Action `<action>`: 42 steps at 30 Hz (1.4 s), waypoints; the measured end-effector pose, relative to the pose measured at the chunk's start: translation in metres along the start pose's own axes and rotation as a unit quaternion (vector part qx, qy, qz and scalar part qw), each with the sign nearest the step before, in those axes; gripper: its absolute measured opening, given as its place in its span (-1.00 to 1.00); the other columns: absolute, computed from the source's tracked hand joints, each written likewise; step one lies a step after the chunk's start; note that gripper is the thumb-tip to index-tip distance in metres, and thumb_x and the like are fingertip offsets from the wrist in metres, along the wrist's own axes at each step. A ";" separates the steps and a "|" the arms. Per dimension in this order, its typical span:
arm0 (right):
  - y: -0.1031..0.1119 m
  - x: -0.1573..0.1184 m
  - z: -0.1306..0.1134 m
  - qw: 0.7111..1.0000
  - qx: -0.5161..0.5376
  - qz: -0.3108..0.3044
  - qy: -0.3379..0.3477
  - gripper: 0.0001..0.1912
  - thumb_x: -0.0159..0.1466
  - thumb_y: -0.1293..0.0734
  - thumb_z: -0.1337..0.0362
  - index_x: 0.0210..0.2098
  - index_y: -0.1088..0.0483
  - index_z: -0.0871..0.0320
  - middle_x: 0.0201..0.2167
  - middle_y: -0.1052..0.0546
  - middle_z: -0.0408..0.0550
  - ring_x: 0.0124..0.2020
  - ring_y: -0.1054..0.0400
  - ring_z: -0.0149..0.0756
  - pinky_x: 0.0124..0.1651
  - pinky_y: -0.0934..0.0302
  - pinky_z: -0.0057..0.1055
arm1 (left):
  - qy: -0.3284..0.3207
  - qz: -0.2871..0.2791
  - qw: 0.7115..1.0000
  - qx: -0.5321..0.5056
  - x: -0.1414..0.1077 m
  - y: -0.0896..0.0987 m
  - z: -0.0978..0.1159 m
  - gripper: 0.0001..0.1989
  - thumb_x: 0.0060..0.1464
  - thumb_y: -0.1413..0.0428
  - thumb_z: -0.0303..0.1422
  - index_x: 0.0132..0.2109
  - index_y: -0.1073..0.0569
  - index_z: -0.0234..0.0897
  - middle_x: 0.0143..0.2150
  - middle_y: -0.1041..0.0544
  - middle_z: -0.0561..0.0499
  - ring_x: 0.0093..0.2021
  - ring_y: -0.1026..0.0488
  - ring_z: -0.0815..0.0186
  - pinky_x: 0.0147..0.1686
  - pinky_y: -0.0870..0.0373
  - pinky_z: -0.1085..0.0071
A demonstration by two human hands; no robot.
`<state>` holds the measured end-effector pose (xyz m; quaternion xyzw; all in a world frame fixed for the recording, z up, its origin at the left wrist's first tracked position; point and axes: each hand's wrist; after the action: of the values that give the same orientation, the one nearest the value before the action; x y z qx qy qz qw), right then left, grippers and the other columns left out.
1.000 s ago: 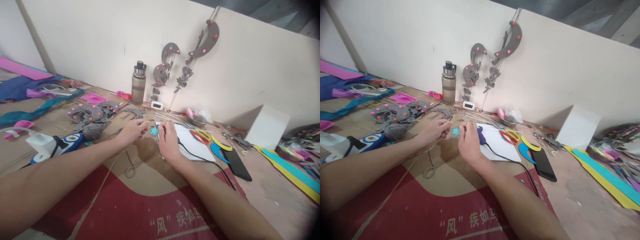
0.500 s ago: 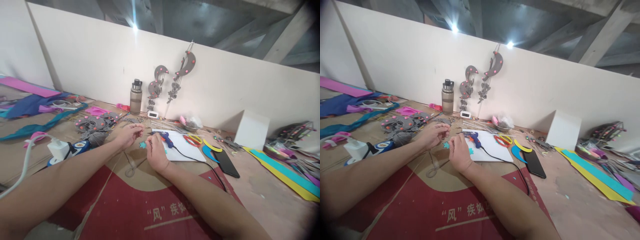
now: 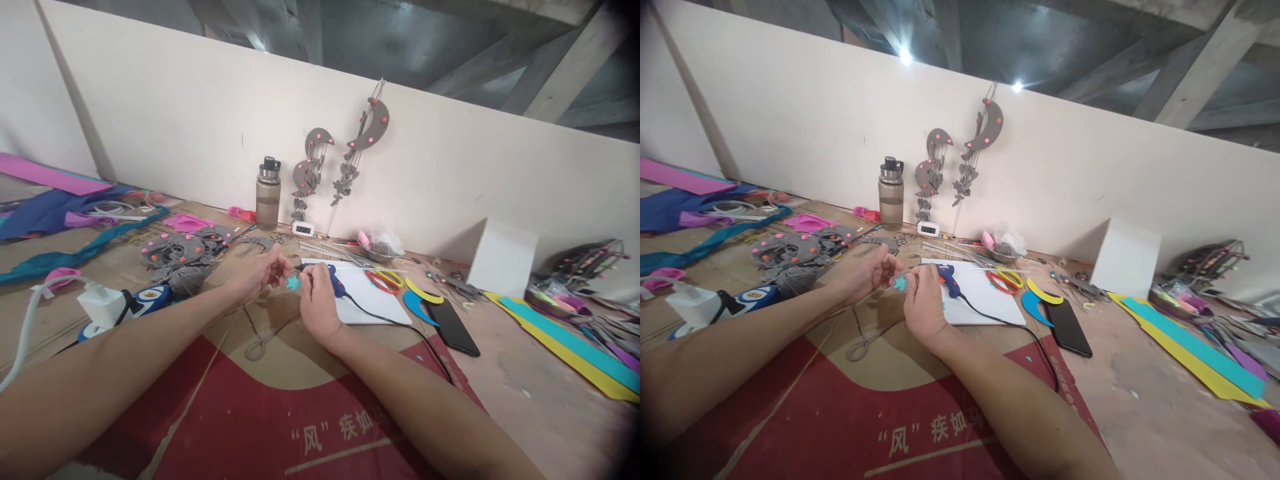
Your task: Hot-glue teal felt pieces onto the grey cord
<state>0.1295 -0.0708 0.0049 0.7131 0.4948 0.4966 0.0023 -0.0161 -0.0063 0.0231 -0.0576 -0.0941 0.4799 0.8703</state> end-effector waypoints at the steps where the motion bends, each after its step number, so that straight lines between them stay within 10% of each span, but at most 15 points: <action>1: 0.001 0.001 0.001 1.000 0.003 0.008 -0.013 -0.84 0.33 -0.04 0.31 -0.38 -0.14 0.13 -0.35 -0.25 -0.07 -0.28 -0.12 -0.30 -0.19 -0.08 -0.33 | 0.000 -0.011 0.999 0.033 -0.002 -0.002 0.003 -0.51 0.04 0.04 0.03 -0.36 -0.45 -0.37 -0.49 -0.40 0.01 -0.51 -0.33 0.42 -0.52 -0.23 0.51; 9: 0.001 0.005 0.008 0.999 0.000 0.018 -0.051 -0.85 0.32 -0.08 0.27 -0.39 -0.14 0.12 -0.37 -0.26 -0.10 -0.29 -0.13 -0.32 -0.19 -0.06 -0.34 | -0.032 -0.042 0.971 0.233 -0.007 -0.010 0.000 -0.70 -0.08 -0.14 -0.18 -0.29 -0.48 -0.34 -0.45 -0.50 0.00 -0.66 -0.22 0.50 -0.71 -0.11 0.56; 23: 0.008 0.010 0.009 0.997 0.061 -0.026 -0.044 -0.82 0.26 -0.17 0.27 -0.14 -0.26 0.15 -0.24 -0.37 -0.05 -0.24 -0.25 -0.33 -0.18 -0.17 -0.36 | -0.040 0.031 0.983 0.174 -0.005 -0.011 0.003 -0.84 -0.08 -0.15 -0.30 -0.38 -0.39 -0.32 -0.55 -0.43 0.08 -0.70 -0.23 0.53 -0.73 -0.13 0.60; 42: 0.014 0.014 0.006 1.000 -0.003 -0.019 -0.001 -0.82 0.32 -0.11 0.23 -0.38 -0.23 0.12 -0.41 -0.29 -0.14 -0.33 -0.16 -0.35 -0.24 -0.07 -0.39 | -0.053 0.002 0.978 0.201 -0.006 -0.011 0.001 -0.85 -0.06 -0.14 -0.30 -0.38 -0.41 -0.30 -0.58 -0.41 0.08 -0.68 -0.23 0.50 -0.70 -0.15 0.58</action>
<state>0.1435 -0.0651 0.0183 0.7040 0.5070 0.4972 0.0143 -0.0103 -0.0170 0.0258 0.1434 -0.0413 0.4933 0.8569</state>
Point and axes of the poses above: each hand's wrist, its own x-axis towards the middle knuckle, its own y-axis out of the back of the hand, z = x × y
